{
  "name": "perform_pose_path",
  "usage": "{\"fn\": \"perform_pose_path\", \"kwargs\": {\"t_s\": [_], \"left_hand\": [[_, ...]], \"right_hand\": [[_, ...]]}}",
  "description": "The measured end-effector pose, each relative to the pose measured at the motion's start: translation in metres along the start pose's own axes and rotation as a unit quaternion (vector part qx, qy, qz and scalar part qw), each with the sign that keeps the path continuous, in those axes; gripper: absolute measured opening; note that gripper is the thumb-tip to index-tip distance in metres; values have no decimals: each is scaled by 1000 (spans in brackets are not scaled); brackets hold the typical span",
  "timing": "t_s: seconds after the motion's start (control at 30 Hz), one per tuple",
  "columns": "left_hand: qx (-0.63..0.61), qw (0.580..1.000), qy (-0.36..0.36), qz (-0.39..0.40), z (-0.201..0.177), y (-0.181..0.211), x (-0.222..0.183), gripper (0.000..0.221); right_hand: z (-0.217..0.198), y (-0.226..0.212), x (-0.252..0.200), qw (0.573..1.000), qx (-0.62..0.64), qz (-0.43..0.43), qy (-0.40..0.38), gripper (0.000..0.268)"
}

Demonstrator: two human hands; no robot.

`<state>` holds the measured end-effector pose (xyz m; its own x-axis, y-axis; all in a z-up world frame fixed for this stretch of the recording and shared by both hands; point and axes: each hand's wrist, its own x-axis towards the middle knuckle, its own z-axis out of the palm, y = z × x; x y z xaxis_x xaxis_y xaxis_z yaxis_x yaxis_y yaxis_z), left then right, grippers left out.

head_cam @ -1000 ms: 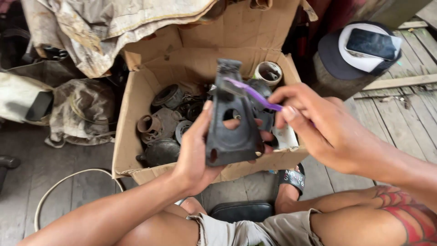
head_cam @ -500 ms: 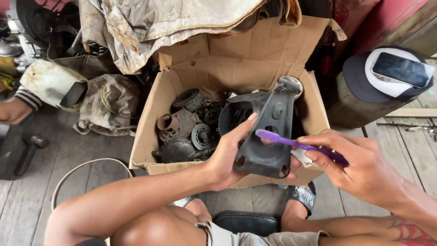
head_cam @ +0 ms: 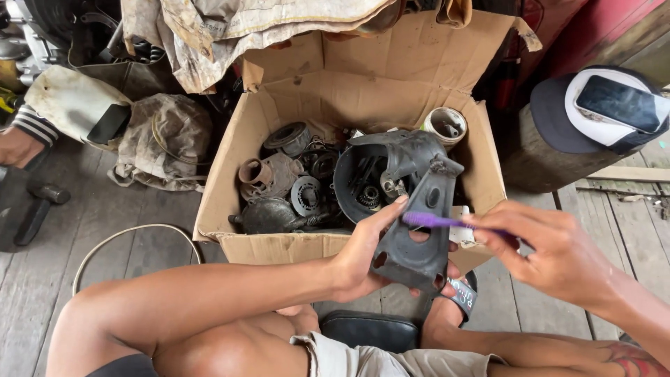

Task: Cleaning a metal automotive component using a toothbrush to remove dirt.

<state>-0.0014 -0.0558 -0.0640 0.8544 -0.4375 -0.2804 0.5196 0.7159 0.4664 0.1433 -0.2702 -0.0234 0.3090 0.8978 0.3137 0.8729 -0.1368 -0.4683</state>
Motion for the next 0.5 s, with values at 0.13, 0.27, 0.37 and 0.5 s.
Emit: {"fn": "perform_pose_path", "kwargs": {"t_s": [0.13,0.27,0.37,0.5], "left_hand": [[-3,999,-32,35,1,-5,1,89],[4,999,-26,20,6,-3,-2,88],[-3,998,-38,43,-2,-7,0,87],[1,999,-29,41,-5,-7,-3,90]], "right_hand": [[1,-2,-10,998,-23,-60,-22,24],[-9,-12,-4,999,-15,-45,9,21],[-4,-19,-8,999,-4,-33,15,22],[-6,-17,-9,1000,-21,-3,12,22]]}}
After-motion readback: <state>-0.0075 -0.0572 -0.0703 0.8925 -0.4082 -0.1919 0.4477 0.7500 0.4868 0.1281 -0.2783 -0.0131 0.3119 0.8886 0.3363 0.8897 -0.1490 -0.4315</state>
